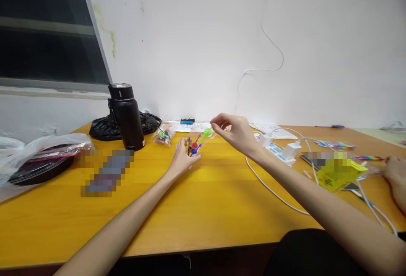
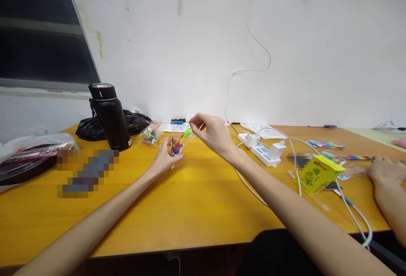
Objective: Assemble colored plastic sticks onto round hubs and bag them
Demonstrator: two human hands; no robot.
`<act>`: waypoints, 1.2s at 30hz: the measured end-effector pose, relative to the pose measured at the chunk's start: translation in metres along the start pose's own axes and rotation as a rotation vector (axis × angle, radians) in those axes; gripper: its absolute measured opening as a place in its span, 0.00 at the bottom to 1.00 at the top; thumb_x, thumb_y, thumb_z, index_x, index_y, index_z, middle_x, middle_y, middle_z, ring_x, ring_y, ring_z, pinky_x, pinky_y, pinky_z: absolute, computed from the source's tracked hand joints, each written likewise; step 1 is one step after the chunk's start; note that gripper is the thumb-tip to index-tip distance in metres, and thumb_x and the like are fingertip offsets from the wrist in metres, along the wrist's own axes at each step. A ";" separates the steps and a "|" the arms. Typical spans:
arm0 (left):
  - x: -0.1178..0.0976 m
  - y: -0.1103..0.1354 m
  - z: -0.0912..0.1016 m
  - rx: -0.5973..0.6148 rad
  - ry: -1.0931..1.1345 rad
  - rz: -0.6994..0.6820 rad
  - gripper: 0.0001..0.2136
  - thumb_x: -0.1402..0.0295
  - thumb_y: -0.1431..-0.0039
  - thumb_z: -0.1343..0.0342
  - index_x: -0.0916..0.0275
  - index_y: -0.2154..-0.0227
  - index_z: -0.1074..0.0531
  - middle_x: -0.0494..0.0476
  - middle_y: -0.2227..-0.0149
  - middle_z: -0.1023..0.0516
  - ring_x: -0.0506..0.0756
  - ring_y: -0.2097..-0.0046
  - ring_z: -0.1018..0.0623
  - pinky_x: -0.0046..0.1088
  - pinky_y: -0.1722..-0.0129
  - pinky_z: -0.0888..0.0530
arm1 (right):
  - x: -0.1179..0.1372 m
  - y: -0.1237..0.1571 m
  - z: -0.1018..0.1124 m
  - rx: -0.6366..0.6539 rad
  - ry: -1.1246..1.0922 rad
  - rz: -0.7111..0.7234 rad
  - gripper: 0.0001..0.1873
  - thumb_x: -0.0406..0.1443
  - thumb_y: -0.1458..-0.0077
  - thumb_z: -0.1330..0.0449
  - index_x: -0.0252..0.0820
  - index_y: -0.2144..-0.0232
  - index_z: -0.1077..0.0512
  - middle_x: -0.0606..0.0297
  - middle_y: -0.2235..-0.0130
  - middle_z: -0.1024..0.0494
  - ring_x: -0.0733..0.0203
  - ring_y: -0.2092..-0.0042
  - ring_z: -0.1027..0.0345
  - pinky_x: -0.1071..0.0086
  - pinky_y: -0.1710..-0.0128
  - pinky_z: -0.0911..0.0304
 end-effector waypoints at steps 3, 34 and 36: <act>-0.011 0.003 0.000 0.013 0.014 -0.058 0.24 0.69 0.52 0.34 0.56 0.54 0.39 0.58 0.51 0.30 0.62 0.45 0.30 0.43 0.44 0.35 | -0.004 0.002 -0.015 0.117 0.000 -0.060 0.09 0.36 0.40 0.42 0.39 0.64 0.22 0.62 0.65 0.17 0.62 0.63 0.25 0.70 0.60 0.33; -0.009 0.002 -0.001 0.004 0.034 -0.055 0.23 0.68 0.51 0.35 0.58 0.54 0.37 0.60 0.51 0.30 0.61 0.48 0.29 0.40 0.49 0.32 | 0.000 0.011 -0.034 0.304 0.077 0.053 0.06 0.30 0.45 0.35 0.44 0.66 0.20 0.64 0.62 0.17 0.55 0.56 0.27 0.64 0.54 0.37; -0.008 0.002 -0.001 0.004 0.059 -0.053 0.23 0.67 0.51 0.35 0.58 0.52 0.36 0.60 0.51 0.30 0.61 0.48 0.29 0.39 0.51 0.30 | 0.001 0.012 -0.035 0.317 0.066 0.057 0.06 0.30 0.45 0.36 0.44 0.65 0.20 0.65 0.61 0.17 0.55 0.56 0.27 0.64 0.54 0.37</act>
Point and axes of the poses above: each hand's wrist, its own y-axis away from the middle knuckle, its own z-axis out of the back of the hand, x = y × z, the point moved 7 cm from there along -y, towards the middle knuckle
